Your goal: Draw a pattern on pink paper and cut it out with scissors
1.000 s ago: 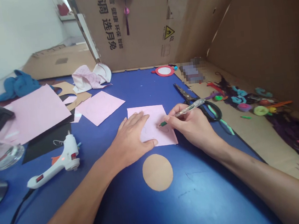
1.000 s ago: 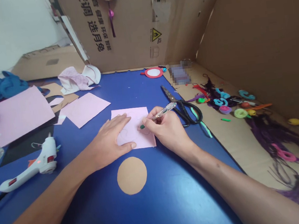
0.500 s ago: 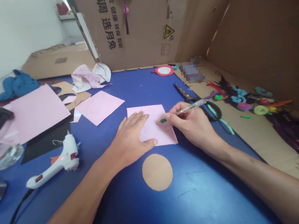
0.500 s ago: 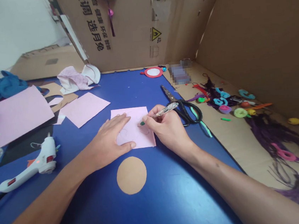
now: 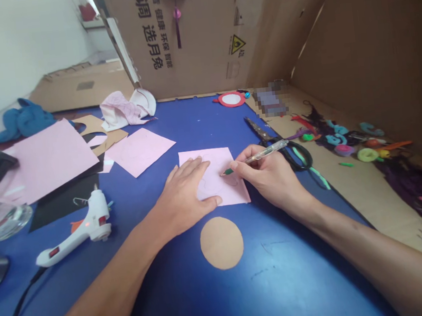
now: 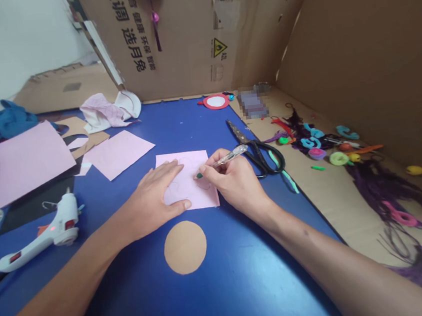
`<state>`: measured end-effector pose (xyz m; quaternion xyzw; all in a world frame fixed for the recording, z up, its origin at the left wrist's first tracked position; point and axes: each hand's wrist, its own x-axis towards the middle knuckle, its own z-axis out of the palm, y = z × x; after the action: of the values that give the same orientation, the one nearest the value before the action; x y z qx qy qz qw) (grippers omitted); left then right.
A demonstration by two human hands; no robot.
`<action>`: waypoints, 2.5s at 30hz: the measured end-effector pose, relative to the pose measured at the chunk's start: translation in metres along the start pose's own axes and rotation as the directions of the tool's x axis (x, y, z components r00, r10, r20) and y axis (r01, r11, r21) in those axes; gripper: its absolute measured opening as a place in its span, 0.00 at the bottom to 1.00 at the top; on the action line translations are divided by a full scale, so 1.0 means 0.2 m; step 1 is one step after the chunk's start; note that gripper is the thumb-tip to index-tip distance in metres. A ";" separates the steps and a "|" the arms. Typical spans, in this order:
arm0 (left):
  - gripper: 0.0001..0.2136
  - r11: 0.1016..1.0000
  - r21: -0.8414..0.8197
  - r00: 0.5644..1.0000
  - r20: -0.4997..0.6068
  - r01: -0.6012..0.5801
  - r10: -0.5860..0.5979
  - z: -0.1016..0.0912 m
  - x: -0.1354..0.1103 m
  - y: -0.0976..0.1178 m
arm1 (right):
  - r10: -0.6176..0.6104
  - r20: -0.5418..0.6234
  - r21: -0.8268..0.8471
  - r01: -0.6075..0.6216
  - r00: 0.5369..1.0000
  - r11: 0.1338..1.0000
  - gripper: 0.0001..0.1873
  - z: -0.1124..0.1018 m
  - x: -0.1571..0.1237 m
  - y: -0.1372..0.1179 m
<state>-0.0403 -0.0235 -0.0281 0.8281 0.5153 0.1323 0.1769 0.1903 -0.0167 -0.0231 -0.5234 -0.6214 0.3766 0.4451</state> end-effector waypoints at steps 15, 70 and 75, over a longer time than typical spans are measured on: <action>0.40 1.000 0.007 1.000 0.008 0.013 -0.013 0.00 0.00 0.01 | 0.006 0.025 0.011 -0.006 1.000 1.000 0.15 0.00 0.00 0.01; 0.41 1.000 0.013 1.000 0.013 0.023 -0.023 0.00 0.00 0.01 | 0.020 -0.047 0.036 -0.019 0.999 0.999 0.11 0.01 -0.03 -0.04; 0.40 1.000 0.001 1.000 0.000 0.016 -0.016 0.00 0.00 0.01 | 0.027 -0.019 0.038 -0.026 0.999 0.999 0.13 0.02 -0.04 -0.05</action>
<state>-0.0389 -0.0240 -0.0278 0.8239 0.5221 0.1308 0.1776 0.1844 -0.0256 -0.0169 -0.5268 -0.6027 0.3890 0.4559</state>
